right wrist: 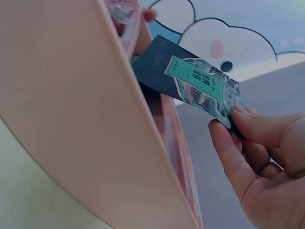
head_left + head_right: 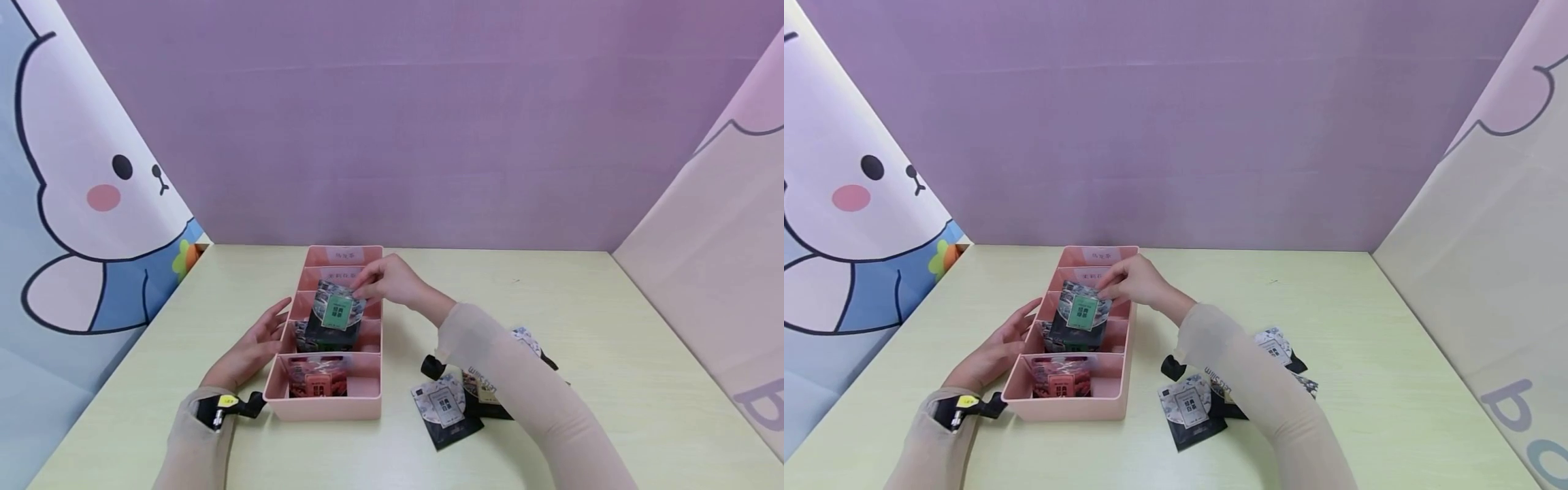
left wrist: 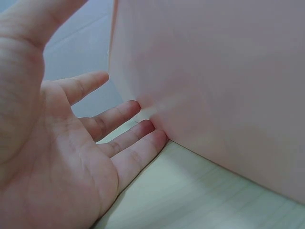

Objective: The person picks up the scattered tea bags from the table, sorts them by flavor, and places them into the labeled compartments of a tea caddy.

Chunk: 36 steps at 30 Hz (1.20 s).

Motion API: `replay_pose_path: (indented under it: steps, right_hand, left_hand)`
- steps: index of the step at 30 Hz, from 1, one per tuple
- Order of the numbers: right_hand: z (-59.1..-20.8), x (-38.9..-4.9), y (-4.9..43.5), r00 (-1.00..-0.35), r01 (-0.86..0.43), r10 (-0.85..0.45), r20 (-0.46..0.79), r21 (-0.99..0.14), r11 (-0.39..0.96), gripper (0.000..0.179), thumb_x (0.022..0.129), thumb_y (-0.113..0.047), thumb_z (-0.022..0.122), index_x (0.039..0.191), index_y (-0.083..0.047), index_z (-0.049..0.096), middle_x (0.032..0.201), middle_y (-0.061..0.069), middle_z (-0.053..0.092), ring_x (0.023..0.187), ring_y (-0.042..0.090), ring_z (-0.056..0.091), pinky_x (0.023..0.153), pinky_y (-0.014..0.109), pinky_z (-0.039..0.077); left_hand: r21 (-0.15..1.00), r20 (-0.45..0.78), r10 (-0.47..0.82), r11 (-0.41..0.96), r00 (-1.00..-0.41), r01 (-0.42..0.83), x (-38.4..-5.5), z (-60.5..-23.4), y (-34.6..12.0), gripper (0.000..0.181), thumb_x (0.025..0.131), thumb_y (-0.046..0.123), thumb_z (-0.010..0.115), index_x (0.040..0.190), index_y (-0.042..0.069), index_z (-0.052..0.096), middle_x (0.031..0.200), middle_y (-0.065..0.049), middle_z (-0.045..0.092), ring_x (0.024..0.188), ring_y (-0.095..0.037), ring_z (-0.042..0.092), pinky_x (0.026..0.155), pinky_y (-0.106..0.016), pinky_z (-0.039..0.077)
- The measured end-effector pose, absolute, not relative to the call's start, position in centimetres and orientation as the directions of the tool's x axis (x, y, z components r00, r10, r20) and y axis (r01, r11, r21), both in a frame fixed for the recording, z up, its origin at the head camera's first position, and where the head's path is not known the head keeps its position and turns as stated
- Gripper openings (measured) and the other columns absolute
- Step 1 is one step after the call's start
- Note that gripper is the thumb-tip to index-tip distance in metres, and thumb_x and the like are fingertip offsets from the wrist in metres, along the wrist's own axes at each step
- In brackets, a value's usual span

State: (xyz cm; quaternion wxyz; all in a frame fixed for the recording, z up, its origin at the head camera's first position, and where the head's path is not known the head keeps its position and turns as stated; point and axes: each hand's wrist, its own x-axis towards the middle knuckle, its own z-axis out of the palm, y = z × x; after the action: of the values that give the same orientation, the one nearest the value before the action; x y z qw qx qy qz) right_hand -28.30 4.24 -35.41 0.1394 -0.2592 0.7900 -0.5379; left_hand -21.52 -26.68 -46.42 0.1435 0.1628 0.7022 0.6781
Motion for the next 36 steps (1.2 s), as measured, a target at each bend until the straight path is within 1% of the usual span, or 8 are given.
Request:
replay_pose_path:
  steps: [2,4,11,15,21,27,32,36]
  right_hand:
    - [-35.5,-28.0,3.9,-0.818,-0.276,-0.571,0.069,-0.918,0.284,0.009,0.085,0.003,0.075,0.094,0.004,0.076,0.088,0.010,0.074,0.070,0.018,0.069,0.069,0.032,0.060]
    - [-35.8,-27.9,3.5,-0.810,-0.285,-0.582,0.072,-0.916,0.283,0.008,0.085,0.004,0.075,0.093,0.004,0.076,0.086,0.010,0.073,0.070,0.018,0.069,0.069,0.032,0.060]
    - [-36.6,-27.2,2.6,-0.790,-0.317,-0.609,0.074,-0.899,0.303,0.006,0.084,0.003,0.075,0.091,0.002,0.076,0.081,0.007,0.073,0.069,0.015,0.067,0.065,0.030,0.059]
    - [-37.0,-26.7,2.2,-0.769,-0.351,-0.632,0.098,-0.891,0.289,0.006,0.084,0.004,0.075,0.089,0.002,0.077,0.081,0.007,0.073,0.069,0.013,0.067,0.064,0.028,0.059]
    - [-37.4,-26.0,1.9,-0.748,-0.370,-0.657,0.093,-0.880,0.297,0.005,0.084,0.003,0.076,0.088,0.001,0.077,0.080,0.006,0.074,0.067,0.012,0.067,0.062,0.026,0.057]
    - [-37.5,-25.6,1.8,-0.767,-0.325,-0.641,0.033,-0.881,0.343,0.005,0.085,0.001,0.076,0.087,-0.003,0.078,0.077,0.002,0.073,0.065,0.017,0.067,0.059,0.028,0.057]
    - [-37.3,-25.5,1.8,-0.766,-0.315,-0.643,0.006,-0.875,0.368,0.006,0.086,0.001,0.075,0.089,-0.003,0.078,0.078,0.003,0.073,0.066,0.020,0.069,0.061,0.030,0.059]
    - [-37.1,-25.5,1.8,-0.759,-0.312,-0.651,-0.009,-0.873,0.376,0.007,0.085,0.002,0.075,0.090,-0.003,0.078,0.079,0.003,0.073,0.067,0.021,0.069,0.062,0.030,0.059]
  left_hand:
    - [0.999,0.025,0.425,0.020,-0.905,0.038,-21.6,-46.5,-26.7,0.082,0.098,0.022,0.062,0.161,0.019,0.009,0.156,-0.018,0.025,0.131,-0.007,0.042,0.108,-0.031,0.037]
    - [0.999,0.032,0.430,0.014,-0.902,0.042,-21.6,-46.5,-26.7,0.082,0.099,0.023,0.062,0.161,0.019,0.008,0.156,-0.020,0.024,0.132,-0.009,0.041,0.105,-0.026,0.038]
    - [0.999,0.007,0.422,0.029,-0.907,0.021,-21.7,-46.6,-26.6,0.085,0.099,0.024,0.062,0.161,0.017,0.005,0.160,-0.023,0.017,0.143,-0.033,0.026,0.114,-0.060,0.019]
    - [0.999,0.006,0.423,0.026,-0.906,0.019,-21.7,-46.6,-26.6,0.086,0.099,0.025,0.062,0.161,0.015,0.003,0.159,-0.024,0.017,0.145,-0.043,0.017,0.113,-0.065,0.015]
    - [0.999,0.008,0.422,0.031,-0.906,0.024,-21.7,-46.5,-26.6,0.085,0.099,0.025,0.062,0.161,0.016,0.004,0.159,-0.024,0.018,0.144,-0.040,0.020,0.113,-0.063,0.016]
    - [0.999,0.008,0.427,0.030,-0.904,0.023,-21.6,-46.5,-26.6,0.082,0.099,0.022,0.060,0.161,0.018,0.005,0.159,-0.024,0.017,0.144,-0.035,0.024,0.113,-0.064,0.016]
    - [0.999,0.006,0.434,0.032,-0.901,0.022,-21.5,-46.5,-26.8,0.082,0.099,0.022,0.060,0.161,0.020,0.006,0.160,-0.023,0.015,0.139,-0.020,0.032,0.113,-0.062,0.016]
    - [0.999,0.005,0.436,0.028,-0.900,0.019,-21.5,-46.4,-26.8,0.084,0.099,0.023,0.060,0.161,0.018,0.004,0.162,-0.023,0.013,0.142,-0.023,0.031,0.113,-0.062,0.015]
